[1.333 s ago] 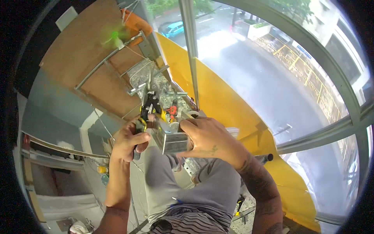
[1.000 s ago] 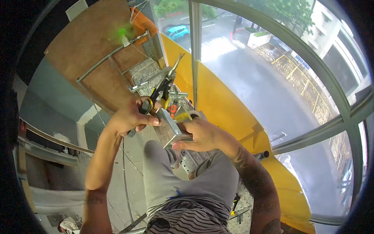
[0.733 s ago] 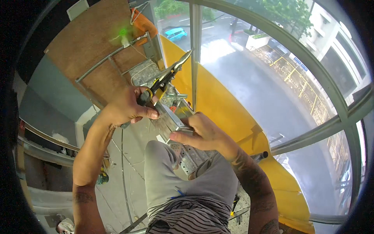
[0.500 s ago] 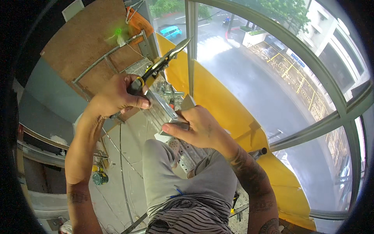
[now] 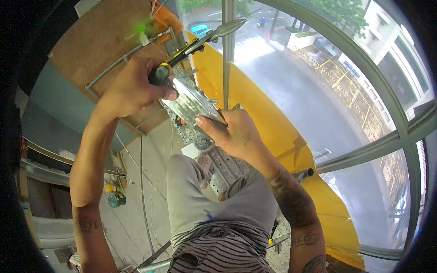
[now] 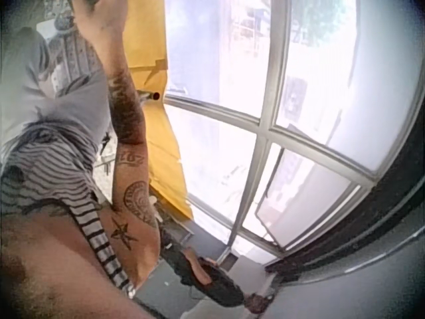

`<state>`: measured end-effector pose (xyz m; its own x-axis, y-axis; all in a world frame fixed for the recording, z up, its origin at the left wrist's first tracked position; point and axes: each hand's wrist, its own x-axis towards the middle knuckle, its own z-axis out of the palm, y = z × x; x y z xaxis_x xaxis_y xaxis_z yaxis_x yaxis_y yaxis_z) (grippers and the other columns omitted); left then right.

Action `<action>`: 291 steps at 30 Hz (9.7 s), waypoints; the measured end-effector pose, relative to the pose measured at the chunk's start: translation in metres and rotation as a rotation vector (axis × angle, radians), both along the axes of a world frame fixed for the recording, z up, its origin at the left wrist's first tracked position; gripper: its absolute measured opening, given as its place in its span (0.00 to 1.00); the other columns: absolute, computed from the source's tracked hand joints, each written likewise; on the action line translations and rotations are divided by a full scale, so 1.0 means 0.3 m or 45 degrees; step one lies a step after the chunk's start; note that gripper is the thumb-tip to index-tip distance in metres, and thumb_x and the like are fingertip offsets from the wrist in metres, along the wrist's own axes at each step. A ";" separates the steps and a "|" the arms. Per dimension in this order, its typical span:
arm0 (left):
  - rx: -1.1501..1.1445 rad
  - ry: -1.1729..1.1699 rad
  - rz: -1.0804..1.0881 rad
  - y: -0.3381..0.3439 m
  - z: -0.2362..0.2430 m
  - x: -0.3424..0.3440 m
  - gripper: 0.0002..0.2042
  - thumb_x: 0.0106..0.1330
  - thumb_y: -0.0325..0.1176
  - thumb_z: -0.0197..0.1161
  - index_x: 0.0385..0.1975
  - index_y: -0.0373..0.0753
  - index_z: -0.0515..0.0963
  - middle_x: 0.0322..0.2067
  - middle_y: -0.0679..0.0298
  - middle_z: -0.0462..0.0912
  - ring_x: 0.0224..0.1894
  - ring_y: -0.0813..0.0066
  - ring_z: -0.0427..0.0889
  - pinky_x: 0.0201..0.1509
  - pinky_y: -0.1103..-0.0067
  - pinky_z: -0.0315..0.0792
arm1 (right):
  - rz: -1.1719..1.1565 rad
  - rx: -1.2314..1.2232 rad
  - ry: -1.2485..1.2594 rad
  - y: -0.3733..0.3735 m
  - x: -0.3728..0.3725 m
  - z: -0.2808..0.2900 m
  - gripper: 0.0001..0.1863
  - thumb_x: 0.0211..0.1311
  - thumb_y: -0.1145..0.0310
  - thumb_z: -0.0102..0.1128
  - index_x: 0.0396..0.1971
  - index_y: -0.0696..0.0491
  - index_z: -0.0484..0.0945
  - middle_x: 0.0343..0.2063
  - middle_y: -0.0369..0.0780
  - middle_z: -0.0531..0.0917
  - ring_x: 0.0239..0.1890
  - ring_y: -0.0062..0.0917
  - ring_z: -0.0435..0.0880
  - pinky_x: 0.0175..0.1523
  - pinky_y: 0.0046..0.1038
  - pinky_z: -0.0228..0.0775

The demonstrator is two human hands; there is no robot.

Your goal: The person drills into a metal piece with a power drill on a scaffold, then cuts and shapes another metal profile using shears.

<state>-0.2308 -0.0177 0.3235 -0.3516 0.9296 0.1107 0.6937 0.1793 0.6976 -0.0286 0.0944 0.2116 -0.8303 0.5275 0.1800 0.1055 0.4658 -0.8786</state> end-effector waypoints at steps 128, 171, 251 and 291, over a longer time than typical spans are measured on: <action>0.403 0.104 -0.272 -0.397 -0.154 -0.020 0.37 0.34 0.18 0.57 0.56 0.33 0.76 0.47 0.54 0.81 0.50 0.61 0.78 0.59 0.76 0.68 | 0.819 -1.119 0.202 -0.075 0.177 0.384 0.38 0.75 0.70 0.45 0.76 0.50 0.34 0.28 0.50 0.81 0.19 0.35 0.80 0.27 0.32 0.73; -0.146 -0.232 -0.055 -0.492 -0.167 0.009 0.28 0.50 0.20 0.63 0.57 0.30 0.73 0.50 0.55 0.81 0.54 0.72 0.77 0.62 0.77 0.68 | 0.530 -0.782 0.264 -0.029 0.127 0.319 0.39 0.73 0.66 0.56 0.74 0.60 0.45 0.47 0.49 0.80 0.35 0.26 0.85 0.45 0.24 0.77; -0.085 -0.830 -0.350 -0.549 -0.643 0.146 0.38 0.43 0.19 0.62 0.63 0.33 0.68 0.51 0.57 0.77 0.55 0.63 0.76 0.63 0.70 0.65 | 0.577 -1.430 -0.077 -0.080 0.318 0.021 0.46 0.64 0.78 0.55 0.76 0.54 0.36 0.33 0.49 0.79 0.19 0.29 0.78 0.26 0.29 0.71; -0.151 0.224 -0.163 -0.477 -0.430 0.035 0.38 0.36 0.19 0.62 0.58 0.37 0.73 0.50 0.52 0.77 0.57 0.54 0.75 0.65 0.69 0.65 | 0.190 -1.193 -0.038 -0.064 0.326 0.025 0.51 0.65 0.71 0.66 0.74 0.62 0.36 0.38 0.46 0.81 0.28 0.23 0.84 0.33 0.25 0.75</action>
<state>-0.2204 -0.1608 0.1944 -0.2152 0.9754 0.0474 0.8250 0.1557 0.5432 0.0693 0.0750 0.2191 -0.8980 0.3347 -0.2856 0.1307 -0.4170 -0.8995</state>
